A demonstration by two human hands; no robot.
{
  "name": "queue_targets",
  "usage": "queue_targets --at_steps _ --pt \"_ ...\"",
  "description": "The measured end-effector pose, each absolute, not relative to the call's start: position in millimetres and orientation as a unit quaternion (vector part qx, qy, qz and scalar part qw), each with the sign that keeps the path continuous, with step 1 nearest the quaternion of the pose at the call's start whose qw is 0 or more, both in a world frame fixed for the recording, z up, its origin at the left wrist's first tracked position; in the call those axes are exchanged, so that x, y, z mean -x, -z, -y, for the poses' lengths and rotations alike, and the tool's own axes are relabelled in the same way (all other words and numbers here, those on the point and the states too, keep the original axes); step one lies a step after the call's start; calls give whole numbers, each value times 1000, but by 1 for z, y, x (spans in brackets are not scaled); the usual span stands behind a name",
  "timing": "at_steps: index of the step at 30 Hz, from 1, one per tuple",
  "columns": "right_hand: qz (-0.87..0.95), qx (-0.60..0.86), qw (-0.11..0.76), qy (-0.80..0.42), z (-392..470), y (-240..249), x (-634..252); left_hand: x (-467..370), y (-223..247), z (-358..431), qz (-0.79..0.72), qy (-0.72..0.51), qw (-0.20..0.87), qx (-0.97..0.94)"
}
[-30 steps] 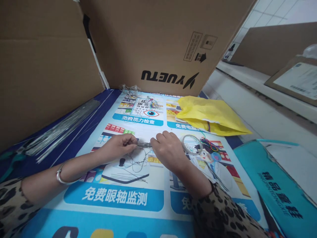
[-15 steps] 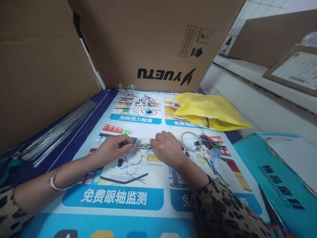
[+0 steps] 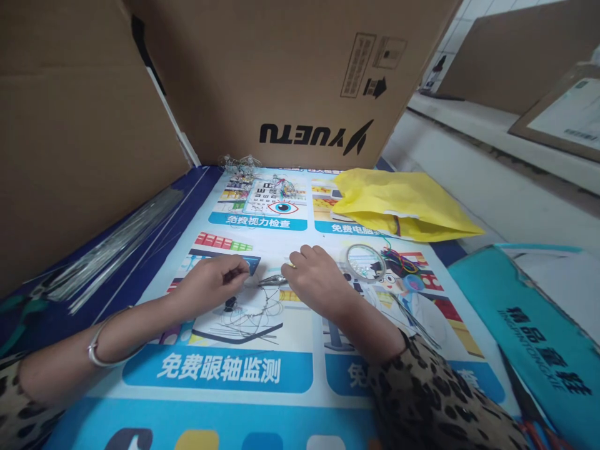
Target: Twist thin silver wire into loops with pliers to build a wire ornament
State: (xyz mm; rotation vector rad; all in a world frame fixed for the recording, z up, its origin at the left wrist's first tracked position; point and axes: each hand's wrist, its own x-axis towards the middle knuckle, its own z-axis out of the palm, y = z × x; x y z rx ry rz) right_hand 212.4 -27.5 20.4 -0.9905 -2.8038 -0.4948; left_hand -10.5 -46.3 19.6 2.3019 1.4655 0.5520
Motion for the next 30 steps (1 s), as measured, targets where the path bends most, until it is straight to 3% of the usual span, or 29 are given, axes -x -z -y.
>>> queue_targets --at_steps 11,17,30 --pt "932 308 49 186 28 -23 -212 18 -29 46 -452 -120 54 -882" --pt "930 311 62 186 26 -19 -212 17 -24 45 -447 -121 43 -885" --pt "917 378 56 114 25 -15 -212 16 -23 48 -400 -109 -55 -908"
